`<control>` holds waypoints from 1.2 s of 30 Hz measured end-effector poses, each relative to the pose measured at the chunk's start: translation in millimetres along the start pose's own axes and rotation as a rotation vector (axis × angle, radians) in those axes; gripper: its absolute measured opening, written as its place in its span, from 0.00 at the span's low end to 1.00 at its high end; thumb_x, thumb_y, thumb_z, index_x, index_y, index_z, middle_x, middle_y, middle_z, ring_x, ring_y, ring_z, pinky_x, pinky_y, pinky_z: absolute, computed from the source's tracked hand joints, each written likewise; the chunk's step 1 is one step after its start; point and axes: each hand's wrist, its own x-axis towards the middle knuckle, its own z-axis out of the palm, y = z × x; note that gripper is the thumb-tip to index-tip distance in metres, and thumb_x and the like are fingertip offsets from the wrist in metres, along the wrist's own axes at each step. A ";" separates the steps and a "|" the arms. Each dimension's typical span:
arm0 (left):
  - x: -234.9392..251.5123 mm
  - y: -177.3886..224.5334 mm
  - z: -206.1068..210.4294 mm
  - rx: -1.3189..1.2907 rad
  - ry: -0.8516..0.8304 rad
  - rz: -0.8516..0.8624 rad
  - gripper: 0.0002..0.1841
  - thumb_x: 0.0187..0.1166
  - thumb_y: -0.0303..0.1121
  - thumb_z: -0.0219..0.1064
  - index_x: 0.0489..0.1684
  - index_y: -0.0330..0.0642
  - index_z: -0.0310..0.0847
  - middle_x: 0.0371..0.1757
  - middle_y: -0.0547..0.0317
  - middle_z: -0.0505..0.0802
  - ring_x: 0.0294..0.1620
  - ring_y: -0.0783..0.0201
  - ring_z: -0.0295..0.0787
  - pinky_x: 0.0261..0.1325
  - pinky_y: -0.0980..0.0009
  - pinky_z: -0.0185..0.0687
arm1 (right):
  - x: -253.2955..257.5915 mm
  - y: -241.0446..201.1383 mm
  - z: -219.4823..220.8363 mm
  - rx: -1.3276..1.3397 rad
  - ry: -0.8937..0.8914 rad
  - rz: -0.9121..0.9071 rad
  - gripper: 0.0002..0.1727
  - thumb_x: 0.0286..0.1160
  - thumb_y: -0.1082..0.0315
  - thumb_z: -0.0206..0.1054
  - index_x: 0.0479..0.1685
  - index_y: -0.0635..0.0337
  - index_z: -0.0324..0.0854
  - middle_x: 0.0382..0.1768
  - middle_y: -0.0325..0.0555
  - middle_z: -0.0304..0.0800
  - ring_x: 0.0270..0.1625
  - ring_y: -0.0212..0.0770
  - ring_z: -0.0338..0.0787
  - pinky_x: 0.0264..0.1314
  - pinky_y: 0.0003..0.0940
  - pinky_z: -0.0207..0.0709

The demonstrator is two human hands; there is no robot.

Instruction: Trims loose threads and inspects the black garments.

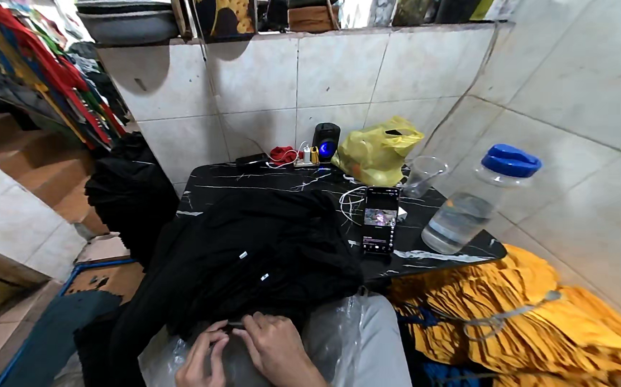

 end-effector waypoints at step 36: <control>25.2 24.9 20.6 -0.782 0.340 -0.870 0.04 0.88 0.25 0.56 0.46 0.39 0.75 0.31 0.67 0.89 0.27 0.76 0.87 0.37 0.77 0.88 | -10.1 -0.4 12.2 0.457 -0.034 0.109 0.16 0.68 0.77 0.67 0.52 0.53 0.89 0.58 0.46 0.90 0.39 0.44 0.94 0.32 0.44 0.88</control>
